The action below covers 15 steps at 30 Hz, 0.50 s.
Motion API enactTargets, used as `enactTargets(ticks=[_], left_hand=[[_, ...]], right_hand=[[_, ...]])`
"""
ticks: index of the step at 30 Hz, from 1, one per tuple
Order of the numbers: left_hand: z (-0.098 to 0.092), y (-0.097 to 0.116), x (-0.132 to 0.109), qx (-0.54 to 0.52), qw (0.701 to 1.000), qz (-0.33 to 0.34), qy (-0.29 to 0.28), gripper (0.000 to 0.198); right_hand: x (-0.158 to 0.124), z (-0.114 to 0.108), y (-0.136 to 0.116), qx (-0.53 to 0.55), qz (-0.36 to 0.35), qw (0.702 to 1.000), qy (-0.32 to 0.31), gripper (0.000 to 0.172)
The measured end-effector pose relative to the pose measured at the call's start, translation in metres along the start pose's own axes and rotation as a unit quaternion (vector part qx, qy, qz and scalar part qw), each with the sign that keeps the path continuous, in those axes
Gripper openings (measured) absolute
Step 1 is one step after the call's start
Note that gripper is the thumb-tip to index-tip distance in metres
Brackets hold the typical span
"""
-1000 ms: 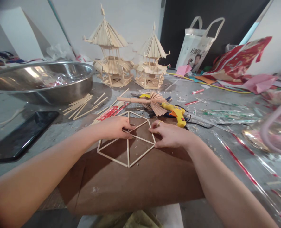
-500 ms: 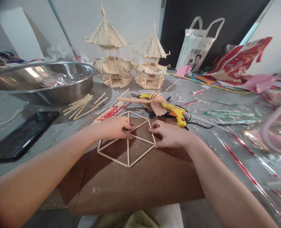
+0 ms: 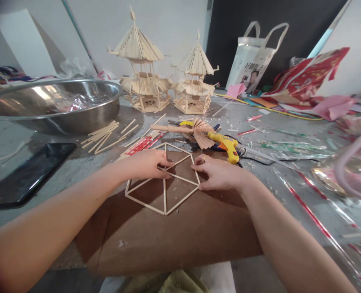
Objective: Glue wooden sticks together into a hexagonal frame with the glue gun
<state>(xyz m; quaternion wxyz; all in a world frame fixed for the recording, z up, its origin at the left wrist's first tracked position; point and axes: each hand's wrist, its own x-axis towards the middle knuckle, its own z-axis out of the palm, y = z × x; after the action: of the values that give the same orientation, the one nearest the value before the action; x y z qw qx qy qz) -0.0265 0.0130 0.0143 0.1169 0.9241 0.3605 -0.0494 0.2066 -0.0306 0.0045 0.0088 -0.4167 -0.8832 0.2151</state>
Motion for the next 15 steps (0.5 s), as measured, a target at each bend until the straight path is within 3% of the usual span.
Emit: enactTargets(ticks=[15], left_hand=[[-0.0004, 0.0016, -0.0004, -0.004, 1.0, -0.002, 0.0, 0.037]], right_hand=[[-0.0001, 0.0007, 0.0005, -0.008, -0.004, 1.0, 0.003, 0.057]])
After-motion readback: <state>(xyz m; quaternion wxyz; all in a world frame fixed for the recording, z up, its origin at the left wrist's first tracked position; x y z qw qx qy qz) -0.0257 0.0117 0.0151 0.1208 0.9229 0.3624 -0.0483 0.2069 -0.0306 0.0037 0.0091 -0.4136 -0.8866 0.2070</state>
